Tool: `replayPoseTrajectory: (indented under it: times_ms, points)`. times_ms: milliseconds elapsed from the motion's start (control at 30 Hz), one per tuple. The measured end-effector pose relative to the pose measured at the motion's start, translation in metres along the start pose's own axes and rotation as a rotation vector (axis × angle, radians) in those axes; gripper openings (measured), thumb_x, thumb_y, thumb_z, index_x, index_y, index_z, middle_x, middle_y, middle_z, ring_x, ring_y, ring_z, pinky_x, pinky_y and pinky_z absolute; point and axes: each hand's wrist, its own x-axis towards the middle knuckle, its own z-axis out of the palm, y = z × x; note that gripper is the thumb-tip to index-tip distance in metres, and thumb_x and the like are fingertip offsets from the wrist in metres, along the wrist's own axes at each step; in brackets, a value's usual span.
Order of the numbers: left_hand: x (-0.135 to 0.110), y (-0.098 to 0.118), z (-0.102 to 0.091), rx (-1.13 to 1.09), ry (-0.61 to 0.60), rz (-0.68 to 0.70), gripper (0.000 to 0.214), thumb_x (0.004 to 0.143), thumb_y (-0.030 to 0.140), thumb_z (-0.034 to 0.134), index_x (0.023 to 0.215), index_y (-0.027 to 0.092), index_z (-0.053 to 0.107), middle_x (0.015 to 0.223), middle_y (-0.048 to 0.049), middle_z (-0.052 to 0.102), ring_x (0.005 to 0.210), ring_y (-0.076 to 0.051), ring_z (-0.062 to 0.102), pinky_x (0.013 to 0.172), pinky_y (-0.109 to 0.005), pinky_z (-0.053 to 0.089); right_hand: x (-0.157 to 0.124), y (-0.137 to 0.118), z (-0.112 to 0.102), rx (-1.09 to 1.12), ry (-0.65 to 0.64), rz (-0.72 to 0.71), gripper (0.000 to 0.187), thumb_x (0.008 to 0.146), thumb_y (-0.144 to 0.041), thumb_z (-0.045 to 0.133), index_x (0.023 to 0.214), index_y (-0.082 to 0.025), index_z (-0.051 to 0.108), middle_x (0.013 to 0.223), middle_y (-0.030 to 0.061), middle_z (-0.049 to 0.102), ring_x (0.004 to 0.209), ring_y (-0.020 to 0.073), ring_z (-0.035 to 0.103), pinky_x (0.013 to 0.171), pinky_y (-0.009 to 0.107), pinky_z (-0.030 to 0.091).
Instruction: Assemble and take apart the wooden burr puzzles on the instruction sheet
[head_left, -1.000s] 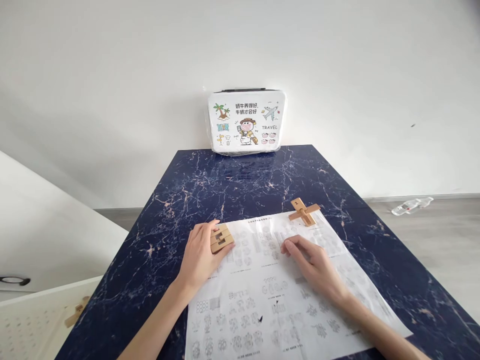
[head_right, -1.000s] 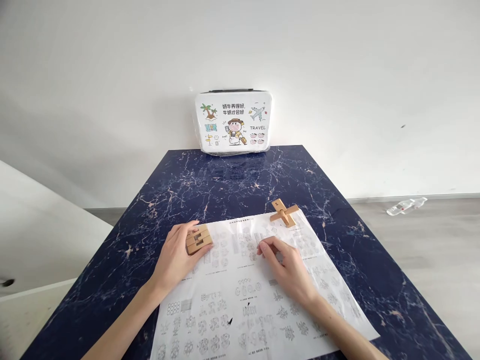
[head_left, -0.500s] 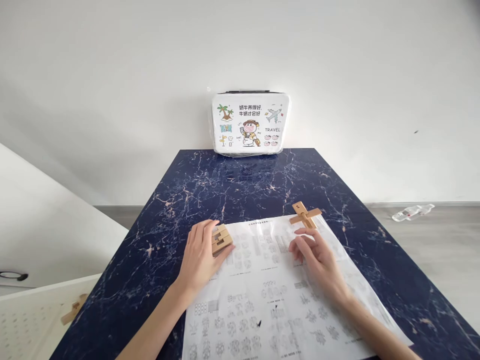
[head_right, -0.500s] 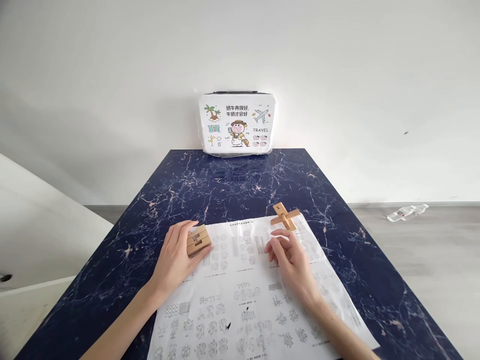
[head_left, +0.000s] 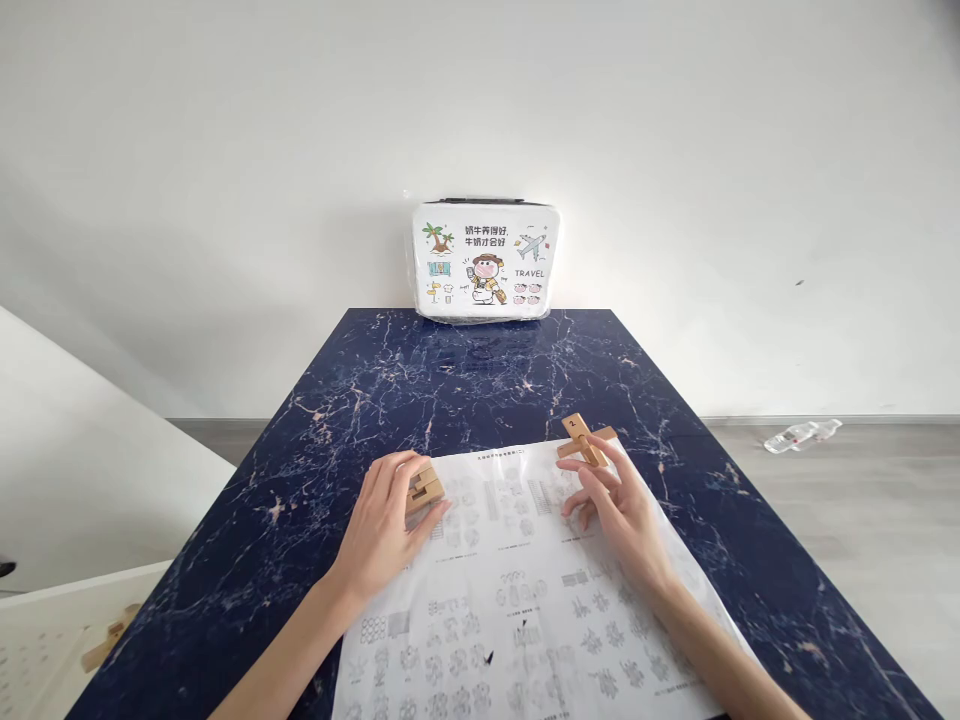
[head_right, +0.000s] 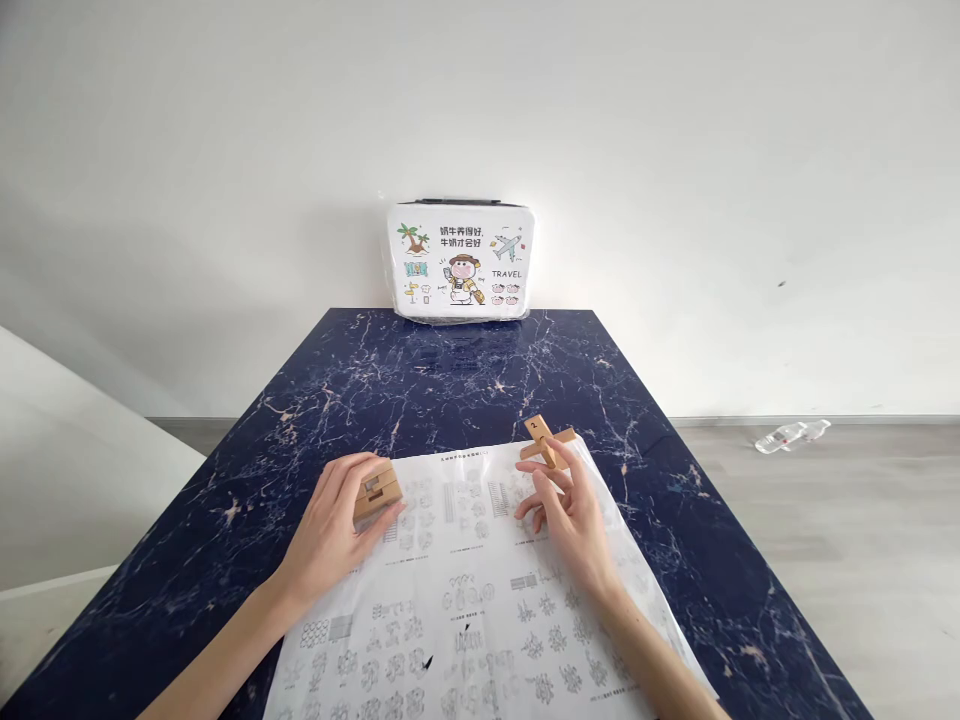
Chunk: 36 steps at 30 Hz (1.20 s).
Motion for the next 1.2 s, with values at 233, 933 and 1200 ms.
replayPoseTrajectory:
  times_ms: [233,933,1200]
  points:
    - [-0.001,-0.001,-0.001,-0.029,-0.031,0.008,0.043,0.106,0.034,0.066,0.144,0.026,0.048,0.139,-0.0136,0.058,0.13,-0.034,0.058,0.106,-0.053,0.056,0.004,0.004,-0.004,0.059,0.029,0.015,0.048,0.101,-0.055,0.067,0.142,-0.03,0.06,0.135,0.0126,0.072,0.071,0.0186,0.07,0.055,0.032,0.052]
    - [-0.013,0.025,-0.006,-0.569,-0.419,-0.08,0.121,0.068,0.068,0.095,0.166,0.042,0.029,0.167,-0.0153,0.045,0.151,-0.047,0.047,0.12,-0.069,0.045,-0.039,-0.014,0.023,-0.083,-0.605,-0.04,0.039,0.107,-0.056,0.059,0.095,-0.023,0.074,0.088,0.0076,0.078,0.073,0.0209,0.069,0.07,0.033,0.055]
    - [-0.018,0.034,0.0,-0.802,-0.517,-0.165,0.12,0.062,0.061,0.102,0.162,0.042,0.038,0.16,-0.0139,0.054,0.145,-0.044,0.055,0.12,-0.063,0.046,-0.042,-0.02,0.03,0.044,-0.753,0.054,0.038,0.106,-0.055,0.064,0.098,-0.022,0.08,0.088,0.0091,0.079,0.074,0.0201,0.069,0.068,0.032,0.054]
